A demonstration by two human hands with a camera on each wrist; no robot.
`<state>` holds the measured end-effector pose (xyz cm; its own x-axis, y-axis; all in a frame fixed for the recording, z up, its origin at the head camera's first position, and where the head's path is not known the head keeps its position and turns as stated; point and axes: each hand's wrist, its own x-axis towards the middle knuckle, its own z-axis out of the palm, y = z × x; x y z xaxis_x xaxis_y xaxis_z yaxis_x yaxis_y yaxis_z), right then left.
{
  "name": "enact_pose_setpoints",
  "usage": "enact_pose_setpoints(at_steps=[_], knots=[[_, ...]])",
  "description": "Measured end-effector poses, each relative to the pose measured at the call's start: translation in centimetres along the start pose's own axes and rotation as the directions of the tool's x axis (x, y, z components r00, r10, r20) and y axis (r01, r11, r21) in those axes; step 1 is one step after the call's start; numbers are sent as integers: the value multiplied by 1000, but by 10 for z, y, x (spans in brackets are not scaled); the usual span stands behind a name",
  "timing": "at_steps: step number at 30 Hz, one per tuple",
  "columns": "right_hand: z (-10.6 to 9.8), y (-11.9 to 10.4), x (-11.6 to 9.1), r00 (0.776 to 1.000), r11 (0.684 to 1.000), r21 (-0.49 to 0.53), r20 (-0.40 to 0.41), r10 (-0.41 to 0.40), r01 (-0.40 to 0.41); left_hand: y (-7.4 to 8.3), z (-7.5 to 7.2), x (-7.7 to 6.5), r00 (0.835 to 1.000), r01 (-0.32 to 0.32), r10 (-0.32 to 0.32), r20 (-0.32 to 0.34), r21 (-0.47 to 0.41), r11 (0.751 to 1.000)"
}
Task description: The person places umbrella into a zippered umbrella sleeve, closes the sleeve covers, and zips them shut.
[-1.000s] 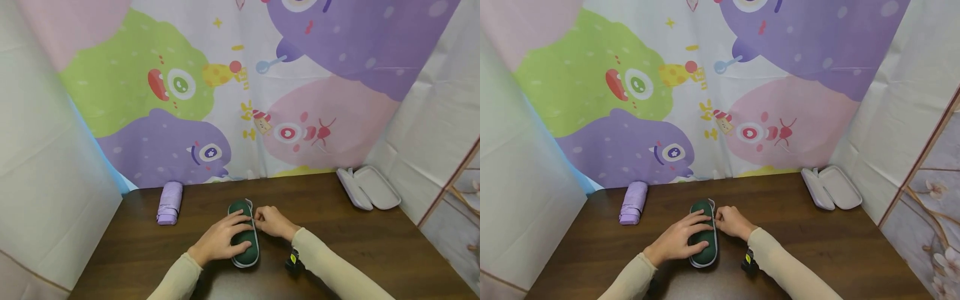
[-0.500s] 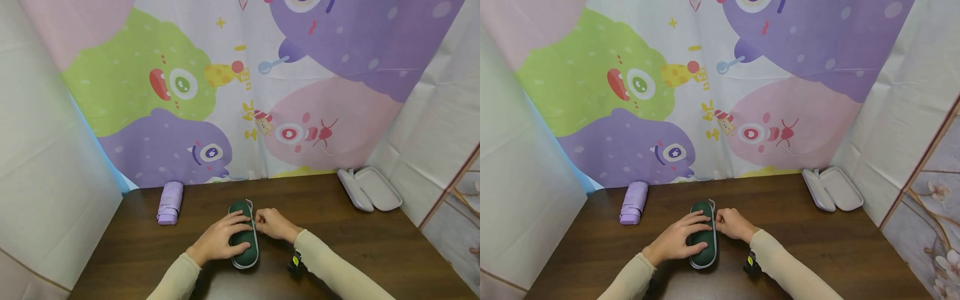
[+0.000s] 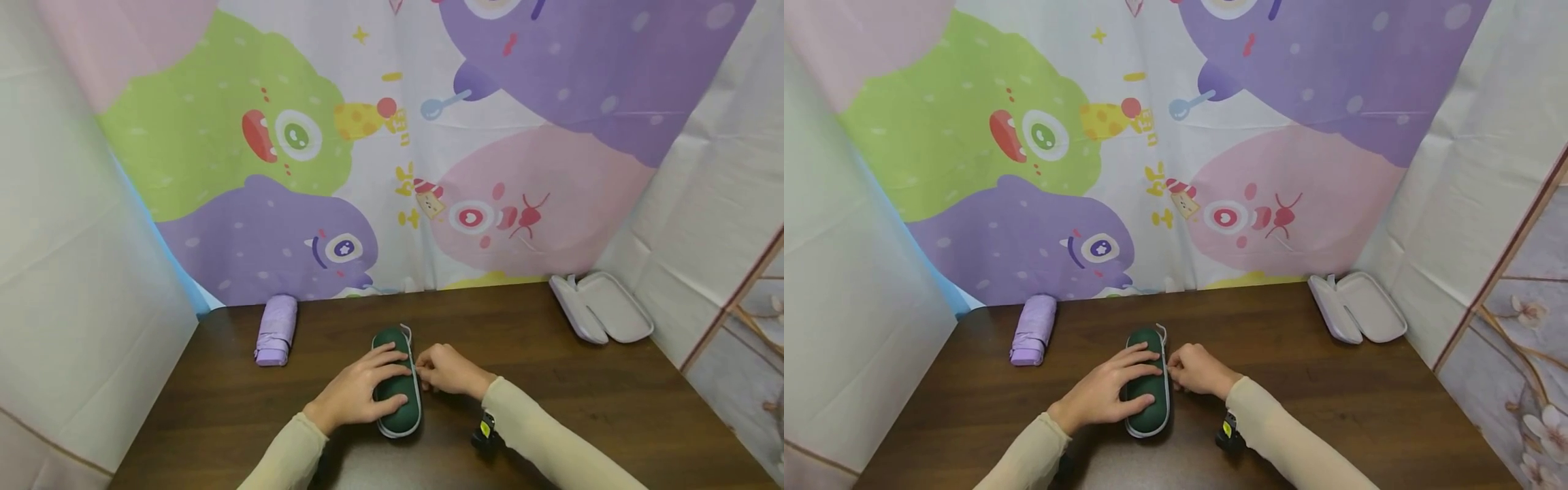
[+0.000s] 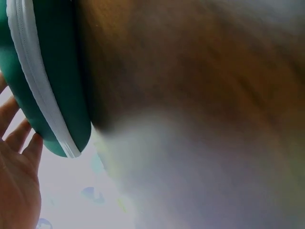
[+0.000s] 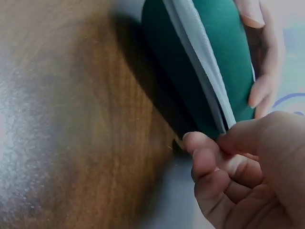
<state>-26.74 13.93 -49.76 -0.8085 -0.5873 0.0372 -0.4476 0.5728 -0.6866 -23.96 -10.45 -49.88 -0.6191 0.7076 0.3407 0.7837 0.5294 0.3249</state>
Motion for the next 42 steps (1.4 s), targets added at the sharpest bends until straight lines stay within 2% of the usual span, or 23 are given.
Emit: enact_pose_setpoints(at_steps=[5,10,14,18,34,42], knots=[[0,-1,1,1000,999,-35,0,-22,22,-1,-2,0,999,15,-15,28,1,1000],[3,-1,-1,1000,999,-33,8,0,1,0,-6,2,998,14,-14,59,-4,1000],[3,-3,-3,1000,1000,1,24,9,-9,-2,-9,3,999,-2,2,51,0,1000],[2,-3,-4,1000,1000,13,30,-1,1,-3,-9,3,998,11,-11,62,-3,1000],[4,0,-13,997,1000,1,75,-31,31,-4,-5,3,997,19,-15,79,-54,998],[5,1,-16,996,999,10,78,-45,44,-4,-5,4,997,21,-17,76,-49,999]])
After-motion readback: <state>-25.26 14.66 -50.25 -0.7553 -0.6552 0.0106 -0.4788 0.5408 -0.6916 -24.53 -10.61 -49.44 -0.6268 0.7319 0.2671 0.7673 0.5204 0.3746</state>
